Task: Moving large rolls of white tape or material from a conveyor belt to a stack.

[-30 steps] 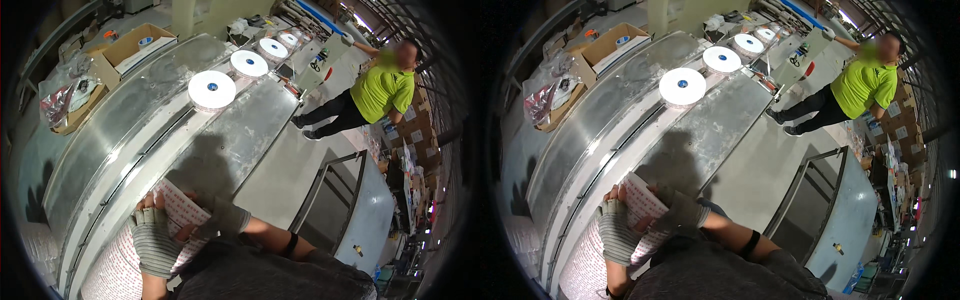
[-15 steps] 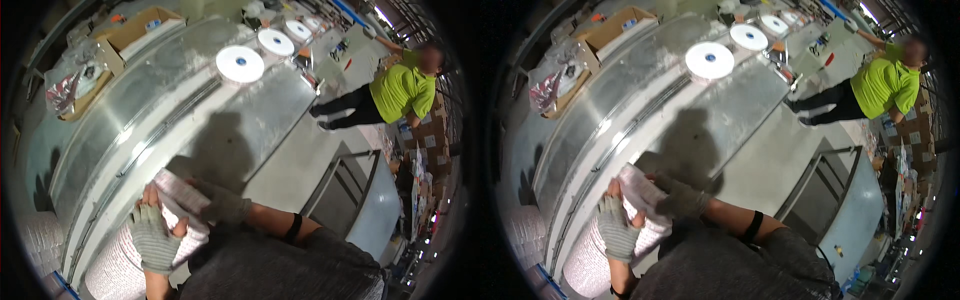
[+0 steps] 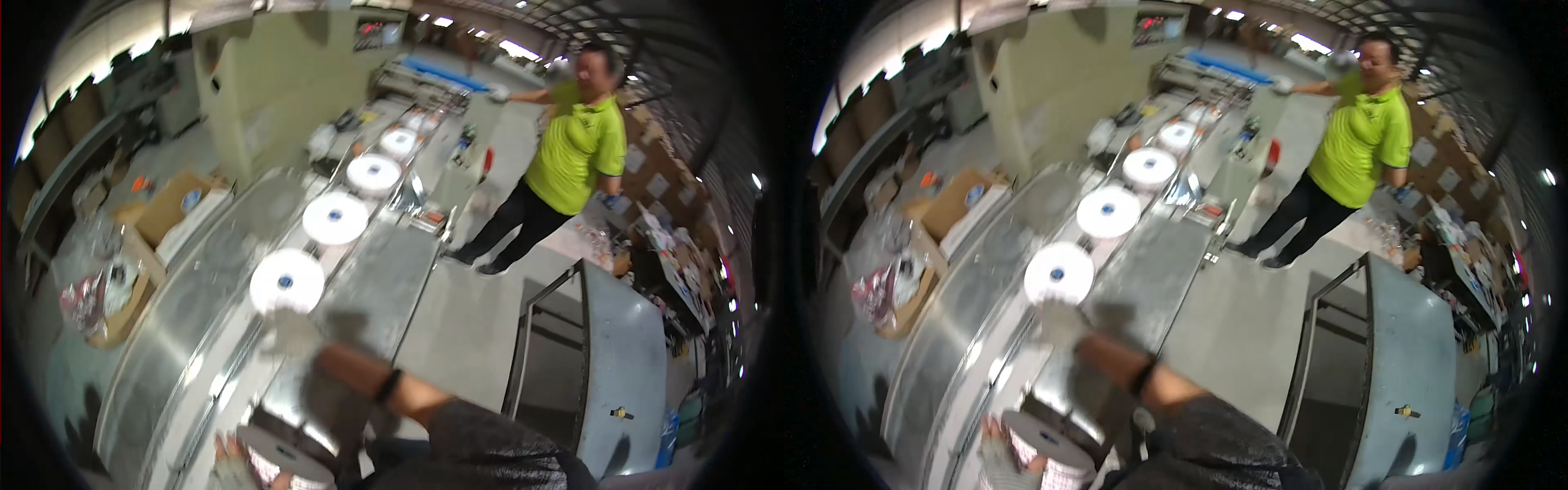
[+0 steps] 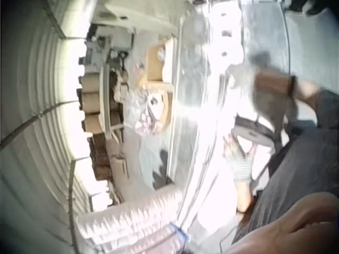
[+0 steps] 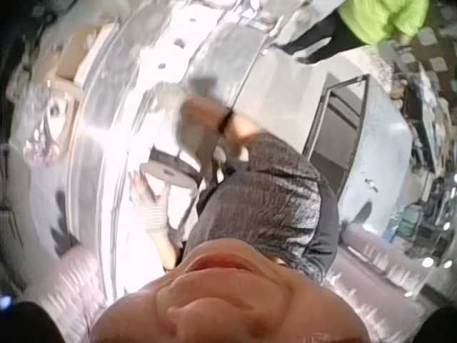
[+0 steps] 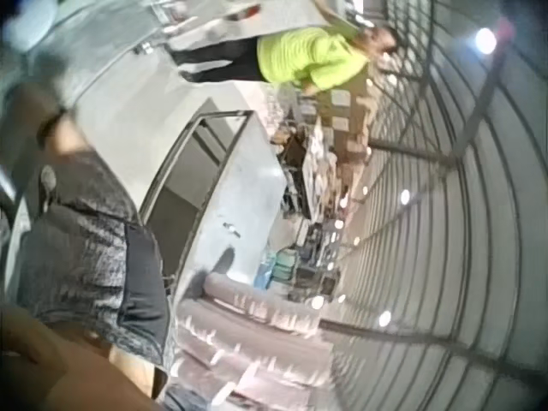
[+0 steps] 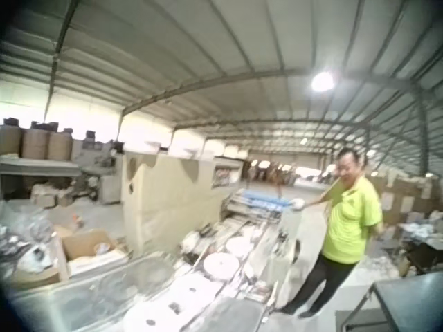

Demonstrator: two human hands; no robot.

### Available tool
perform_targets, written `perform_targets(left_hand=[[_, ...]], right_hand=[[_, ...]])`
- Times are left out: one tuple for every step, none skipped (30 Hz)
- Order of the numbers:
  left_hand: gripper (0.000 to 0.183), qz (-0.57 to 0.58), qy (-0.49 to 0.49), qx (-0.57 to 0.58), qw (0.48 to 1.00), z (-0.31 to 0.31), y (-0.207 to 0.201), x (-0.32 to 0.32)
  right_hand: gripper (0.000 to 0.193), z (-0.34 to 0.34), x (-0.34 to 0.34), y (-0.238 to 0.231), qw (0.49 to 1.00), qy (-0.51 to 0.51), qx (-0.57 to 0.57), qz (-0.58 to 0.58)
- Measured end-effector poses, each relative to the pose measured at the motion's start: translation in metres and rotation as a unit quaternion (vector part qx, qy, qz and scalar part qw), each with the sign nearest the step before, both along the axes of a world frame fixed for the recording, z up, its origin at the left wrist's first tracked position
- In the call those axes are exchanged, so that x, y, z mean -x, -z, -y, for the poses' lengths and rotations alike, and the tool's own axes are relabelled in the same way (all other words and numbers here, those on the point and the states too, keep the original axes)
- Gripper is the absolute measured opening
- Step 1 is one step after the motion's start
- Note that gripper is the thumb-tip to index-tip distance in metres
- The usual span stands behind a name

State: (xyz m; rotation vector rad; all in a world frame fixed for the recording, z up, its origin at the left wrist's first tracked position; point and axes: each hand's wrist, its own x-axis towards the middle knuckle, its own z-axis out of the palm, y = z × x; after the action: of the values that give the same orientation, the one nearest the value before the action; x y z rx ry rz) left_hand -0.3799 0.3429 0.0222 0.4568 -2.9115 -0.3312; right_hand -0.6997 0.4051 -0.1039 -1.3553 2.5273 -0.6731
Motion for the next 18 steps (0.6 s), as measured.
perform_targets(left_hand=[[0.091,0.027,0.019,0.029,0.999,0.000,-0.015,-0.008],[0.093,0.034,0.015,0.026,0.999,-0.001,-0.016,-0.019],[0.093,0.000,0.059,0.030,0.998,-0.001,-0.008,-0.029],[0.089,0.041,0.048,0.053,0.997,-0.009,-0.021,-0.028],[0.089,0.033,0.045,0.066,0.996,-0.012,-0.042,-0.023],[0.089,0.012,0.066,0.054,0.996,-0.006,-0.018,-0.017],[0.090,0.017,0.072,0.068,0.995,-0.001,-0.008,-0.019],[0.090,0.023,0.071,0.088,0.993,0.003,-0.004,-0.021],[0.090,0.025,0.046,0.075,0.996,0.006,-0.003,-0.020],[0.089,0.009,0.031,0.019,0.999,0.008,-0.004,-0.027],[0.088,0.032,0.010,0.006,0.999,0.006,-0.009,-0.026],[0.088,0.059,-0.015,-0.006,0.998,0.004,-0.006,-0.026],[0.091,0.004,0.022,0.029,0.999,0.015,0.011,-0.024],[0.096,-0.045,0.055,0.060,0.996,0.018,0.009,-0.023],[0.098,0.007,0.043,0.010,0.999,0.011,0.006,-0.024],[0.100,0.062,0.030,-0.042,0.997,0.005,-0.019,-0.002],[0.100,0.053,0.033,-0.055,0.997,0.004,-0.020,0.004],[0.099,0.043,0.019,-0.063,0.997,0.011,-0.014,-0.007]], right_hand=[[0.064,-0.028,-0.039,-0.023,0.996,-0.023,0.051,0.072],[0.055,-0.049,-0.068,0.009,0.878,-0.161,0.410,-0.186],[0.055,-0.062,-0.102,0.021,0.879,-0.152,0.403,-0.205],[0.059,-0.071,-0.151,0.022,0.922,-0.138,0.356,-0.057],[0.065,-0.077,-0.199,0.000,0.936,-0.118,0.318,0.098],[0.073,-0.090,-0.230,-0.013,0.934,-0.070,0.255,0.240],[0.076,-0.093,-0.236,-0.060,0.885,-0.084,0.274,0.366],[0.079,-0.093,-0.225,-0.108,0.818,-0.101,0.292,0.486],[0.080,-0.090,-0.221,-0.119,0.852,-0.064,0.267,0.446],[0.080,-0.087,-0.227,-0.108,0.850,-0.067,0.263,0.452],[0.071,-0.087,-0.235,-0.084,0.923,-0.039,0.170,0.342],[0.063,-0.090,-0.237,-0.058,0.971,-0.018,0.074,0.226],[0.063,-0.097,-0.233,-0.035,0.963,-0.035,0.071,0.257],[0.059,-0.106,-0.230,-0.011,0.949,-0.045,0.161,0.267],[0.055,-0.112,-0.228,0.014,0.925,-0.050,0.251,0.281],[0.056,-0.117,-0.212,0.014,0.916,-0.076,0.278,0.280],[0.054,-0.130,-0.202,-0.014,0.935,-0.054,0.186,0.297],[0.062,-0.118,-0.126,-0.112,0.844,-0.112,-0.121,0.511]])
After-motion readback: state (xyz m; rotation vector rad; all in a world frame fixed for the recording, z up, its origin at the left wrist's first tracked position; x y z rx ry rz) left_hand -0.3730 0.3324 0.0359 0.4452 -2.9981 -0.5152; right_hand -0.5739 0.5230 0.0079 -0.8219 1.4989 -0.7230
